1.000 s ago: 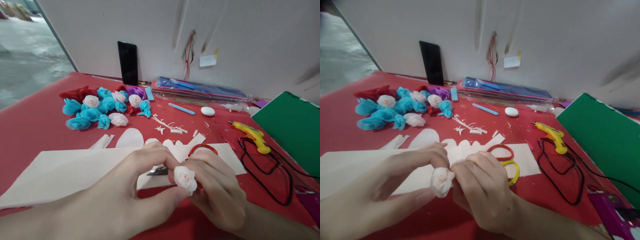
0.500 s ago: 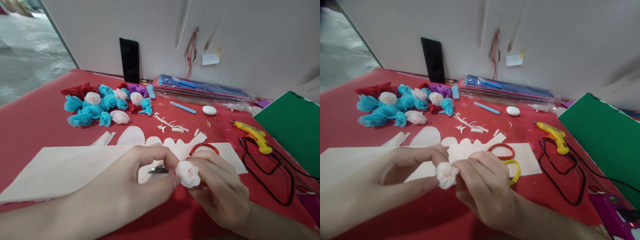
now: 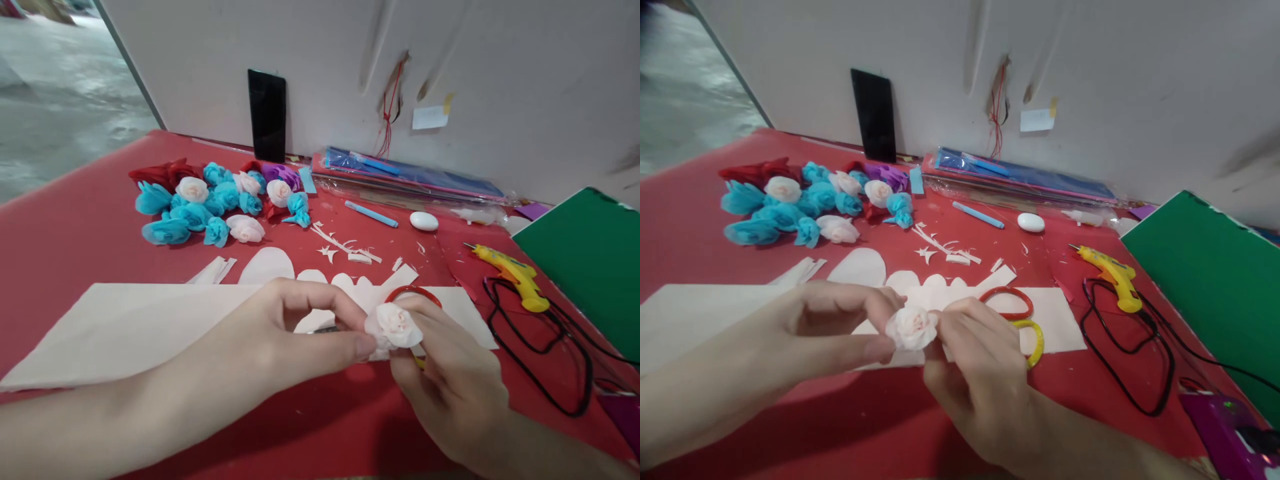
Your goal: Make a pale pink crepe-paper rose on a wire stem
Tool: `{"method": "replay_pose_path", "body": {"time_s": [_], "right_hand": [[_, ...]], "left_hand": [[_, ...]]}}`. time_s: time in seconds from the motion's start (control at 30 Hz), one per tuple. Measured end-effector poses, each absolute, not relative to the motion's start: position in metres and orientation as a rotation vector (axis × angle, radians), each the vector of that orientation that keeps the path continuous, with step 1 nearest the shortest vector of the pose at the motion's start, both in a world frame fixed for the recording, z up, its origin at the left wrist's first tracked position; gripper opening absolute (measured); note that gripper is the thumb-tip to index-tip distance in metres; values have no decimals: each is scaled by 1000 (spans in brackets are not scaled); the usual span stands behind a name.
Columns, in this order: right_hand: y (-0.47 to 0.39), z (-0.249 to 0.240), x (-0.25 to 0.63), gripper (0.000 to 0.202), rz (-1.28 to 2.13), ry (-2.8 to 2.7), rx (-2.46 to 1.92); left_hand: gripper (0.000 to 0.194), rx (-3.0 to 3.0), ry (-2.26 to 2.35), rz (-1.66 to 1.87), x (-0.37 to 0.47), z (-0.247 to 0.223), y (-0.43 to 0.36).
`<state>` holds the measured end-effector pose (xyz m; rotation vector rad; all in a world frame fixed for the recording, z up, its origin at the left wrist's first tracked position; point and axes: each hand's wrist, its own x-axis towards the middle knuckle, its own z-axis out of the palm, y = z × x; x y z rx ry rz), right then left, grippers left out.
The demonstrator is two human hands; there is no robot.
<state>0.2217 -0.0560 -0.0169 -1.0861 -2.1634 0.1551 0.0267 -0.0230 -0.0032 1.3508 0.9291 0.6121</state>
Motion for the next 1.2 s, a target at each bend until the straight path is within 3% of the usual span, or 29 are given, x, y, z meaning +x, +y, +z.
{"method": "replay_pose_path", "body": {"time_s": [0.2, 0.33, 0.6, 1.2], "right_hand": [[-56, -16, 215, 23, 272, -2035, -1068], [-57, -18, 213, 25, 536, -1925, -1049], [-58, -20, 216, 28, 741, -1904, -986], [-57, -23, 216, 22, 588, -1970, -938]], "left_hand": [[21, 1351, 923, 682, 29, -3, -25], [26, 1342, 945, 717, 32, -3, -23], [22, 1139, 805, 691, 28, -8, -23], [16, 936, 709, 612, 27, -6, -26]]}}
